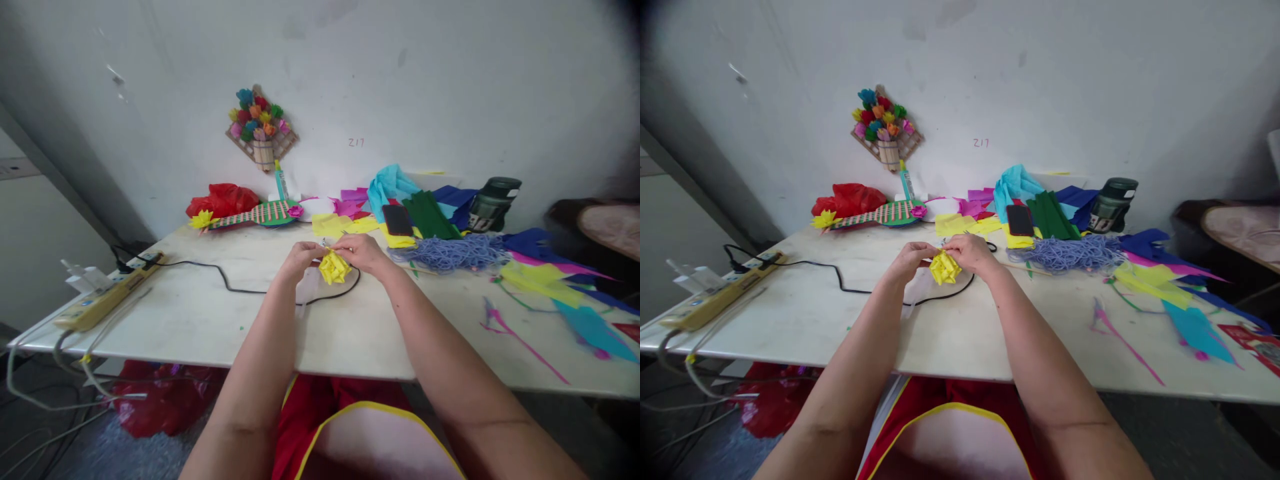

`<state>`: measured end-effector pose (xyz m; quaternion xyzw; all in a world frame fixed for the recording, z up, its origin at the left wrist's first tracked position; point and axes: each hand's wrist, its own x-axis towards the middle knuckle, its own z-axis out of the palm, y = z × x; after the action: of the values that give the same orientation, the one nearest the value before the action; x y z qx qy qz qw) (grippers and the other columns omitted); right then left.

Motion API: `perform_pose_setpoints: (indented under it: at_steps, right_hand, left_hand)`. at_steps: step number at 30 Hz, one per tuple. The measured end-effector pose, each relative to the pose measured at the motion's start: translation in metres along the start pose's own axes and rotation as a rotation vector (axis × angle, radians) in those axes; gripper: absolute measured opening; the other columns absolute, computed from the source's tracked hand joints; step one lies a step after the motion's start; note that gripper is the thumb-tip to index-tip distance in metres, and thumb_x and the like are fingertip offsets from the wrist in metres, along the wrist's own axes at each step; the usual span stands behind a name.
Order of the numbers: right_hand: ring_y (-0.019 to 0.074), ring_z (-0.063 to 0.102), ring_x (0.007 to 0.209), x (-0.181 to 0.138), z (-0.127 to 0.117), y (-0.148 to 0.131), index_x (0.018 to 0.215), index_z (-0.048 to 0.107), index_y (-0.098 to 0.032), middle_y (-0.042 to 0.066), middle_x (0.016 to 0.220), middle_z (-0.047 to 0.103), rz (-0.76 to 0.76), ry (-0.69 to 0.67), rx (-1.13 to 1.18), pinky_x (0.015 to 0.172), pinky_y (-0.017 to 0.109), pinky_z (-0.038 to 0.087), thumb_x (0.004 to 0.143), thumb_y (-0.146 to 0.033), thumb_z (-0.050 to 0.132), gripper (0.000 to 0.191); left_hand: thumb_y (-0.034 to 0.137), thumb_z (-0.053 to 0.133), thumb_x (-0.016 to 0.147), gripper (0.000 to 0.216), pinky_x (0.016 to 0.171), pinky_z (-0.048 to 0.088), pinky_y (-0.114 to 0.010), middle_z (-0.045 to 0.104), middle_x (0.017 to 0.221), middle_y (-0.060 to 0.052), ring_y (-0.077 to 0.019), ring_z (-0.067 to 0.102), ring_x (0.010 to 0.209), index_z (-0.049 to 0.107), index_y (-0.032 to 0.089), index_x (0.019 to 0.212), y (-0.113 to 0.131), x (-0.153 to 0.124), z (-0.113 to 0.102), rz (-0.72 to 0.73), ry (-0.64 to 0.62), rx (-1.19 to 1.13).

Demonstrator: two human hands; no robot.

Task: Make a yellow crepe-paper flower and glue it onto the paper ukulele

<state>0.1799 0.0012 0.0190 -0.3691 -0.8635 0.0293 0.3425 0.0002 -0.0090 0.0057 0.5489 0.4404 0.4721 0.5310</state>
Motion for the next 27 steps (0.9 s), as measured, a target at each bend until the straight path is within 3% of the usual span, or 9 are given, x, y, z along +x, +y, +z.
perform_pose_setpoints:
  at_steps: [5,11,18,27]
  right_hand:
    - [0.0192,0.063,0.09,0.0,-0.003,-0.008,0.091,0.074,-0.02,0.006,0.093,0.072,-0.04,-0.067,-0.257,0.072,0.028,0.043,0.085,-0.021,0.051,0.023]
    - [0.0192,0.062,0.089,0.0,0.001,-0.008,0.089,0.073,-0.02,0.006,0.091,0.072,-0.015,-0.068,-0.28,0.07,0.028,0.041,0.085,-0.02,0.048,0.026]
    - [0.0171,0.063,0.077,0.002,0.01,0.0,0.078,0.072,-0.019,0.004,0.082,0.072,0.197,0.003,0.088,0.067,0.026,0.044,0.074,-0.018,0.055,0.018]
    - [0.0113,0.053,0.057,-0.001,0.001,-0.006,0.068,0.067,-0.014,-0.001,0.059,0.062,0.423,0.004,0.585,0.055,0.023,0.041,0.065,-0.023,0.058,0.013]
  left_hand:
    - [0.034,0.074,0.049,0.026,0.063,0.044,-0.027,0.061,0.062,-0.003,-0.0126,0.056,0.062,0.063,0.013,0.058,0.0,0.0,0.001,0.006,0.022,0.01]
    - [0.036,0.076,0.048,0.028,0.061,0.045,-0.026,0.061,0.061,-0.003,-0.0123,0.055,0.061,0.063,0.012,0.058,0.004,-0.003,0.003,0.002,0.014,0.029]
    - [0.035,0.077,0.047,0.029,0.061,0.047,-0.026,0.06,0.061,-0.002,-0.0121,0.056,0.06,0.062,0.013,0.059,0.004,-0.004,0.004,-0.004,0.005,0.041]
    - [0.031,0.077,0.047,0.028,0.066,0.05,-0.03,0.064,0.064,-0.004,-0.0131,0.058,0.06,0.065,0.011,0.062,0.005,-0.004,0.004,-0.053,-0.043,0.051]
